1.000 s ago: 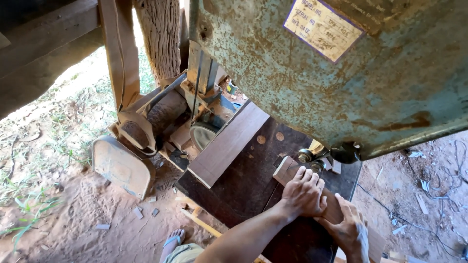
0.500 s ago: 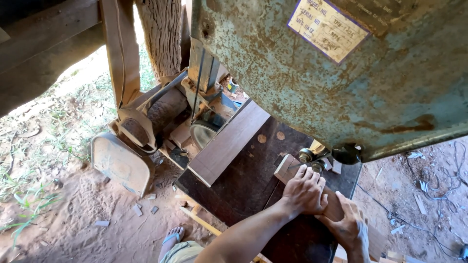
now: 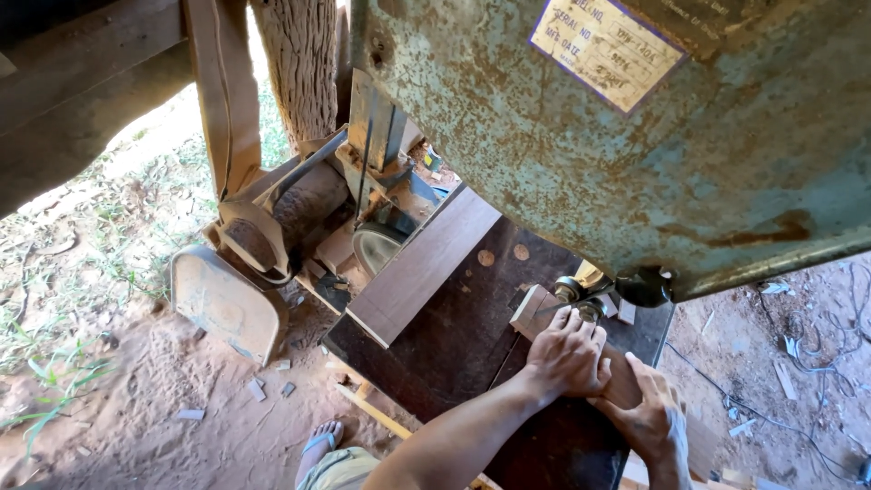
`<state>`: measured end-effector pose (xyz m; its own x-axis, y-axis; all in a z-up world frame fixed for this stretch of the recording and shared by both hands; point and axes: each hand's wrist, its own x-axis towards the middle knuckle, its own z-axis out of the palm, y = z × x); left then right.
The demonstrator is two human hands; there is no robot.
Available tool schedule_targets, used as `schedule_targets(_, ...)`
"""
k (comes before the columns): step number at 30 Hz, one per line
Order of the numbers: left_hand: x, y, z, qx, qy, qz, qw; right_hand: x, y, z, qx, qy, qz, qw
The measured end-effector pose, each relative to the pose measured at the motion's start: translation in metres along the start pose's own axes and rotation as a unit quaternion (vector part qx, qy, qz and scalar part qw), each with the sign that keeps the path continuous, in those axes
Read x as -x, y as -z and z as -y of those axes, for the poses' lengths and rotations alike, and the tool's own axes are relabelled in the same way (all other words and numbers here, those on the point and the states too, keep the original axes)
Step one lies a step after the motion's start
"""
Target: Cut wooden pieces using a stationary bandsaw.
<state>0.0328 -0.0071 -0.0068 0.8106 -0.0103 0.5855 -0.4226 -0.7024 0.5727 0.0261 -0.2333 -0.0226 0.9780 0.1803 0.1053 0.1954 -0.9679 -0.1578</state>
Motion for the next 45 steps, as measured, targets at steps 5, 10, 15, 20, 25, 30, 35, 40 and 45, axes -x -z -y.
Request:
schedule_targets(5, -0.001, 0.004, -0.002, -0.001, -0.013, -0.020, 1.000, 0.001, 0.002, 0.000, -0.002, -0.012, 0.009, 1.000)
schedule_targets(10, -0.005, 0.004, -0.002, 0.005, 0.000, 0.013, 1.000, -0.005, -0.001, -0.007, -0.010, 0.020, -0.015, 1.000)
schedule_targets(15, -0.005, 0.003, -0.002, 0.013, -0.006, -0.019, 1.000, -0.006, 0.002, -0.003, -0.002, 0.005, -0.004, 1.000)
schedule_targets(20, -0.006, -0.003, 0.001, 0.021, -0.003, -0.022, 1.000, -0.007, -0.003, -0.007, 0.009, 0.015, -0.015, 1.000)
schedule_targets(25, -0.005, -0.002, 0.000, 0.031, 0.007, -0.020, 0.999, -0.006, -0.004, -0.009, -0.007, 0.031, -0.027, 0.999)
schedule_targets(30, -0.007, -0.008, 0.004, 0.009, 0.015, 0.007, 1.000, -0.013, -0.003, -0.006, 0.012, 0.008, -0.005, 1.000)
schedule_targets(35, -0.006, -0.008, 0.004, 0.011, 0.023, 0.029, 0.999, -0.010, -0.005, -0.009, 0.023, 0.002, -0.002, 1.000)
schedule_targets(40, -0.006, -0.013, 0.005, 0.016, 0.029, 0.034, 0.999, -0.014, -0.003, -0.009, 0.026, -0.002, 0.004, 1.000)
schedule_targets(45, -0.005, -0.015, 0.005, 0.007, 0.009, -0.002, 1.000, -0.011, -0.010, -0.015, 0.010, 0.022, -0.025, 0.999)
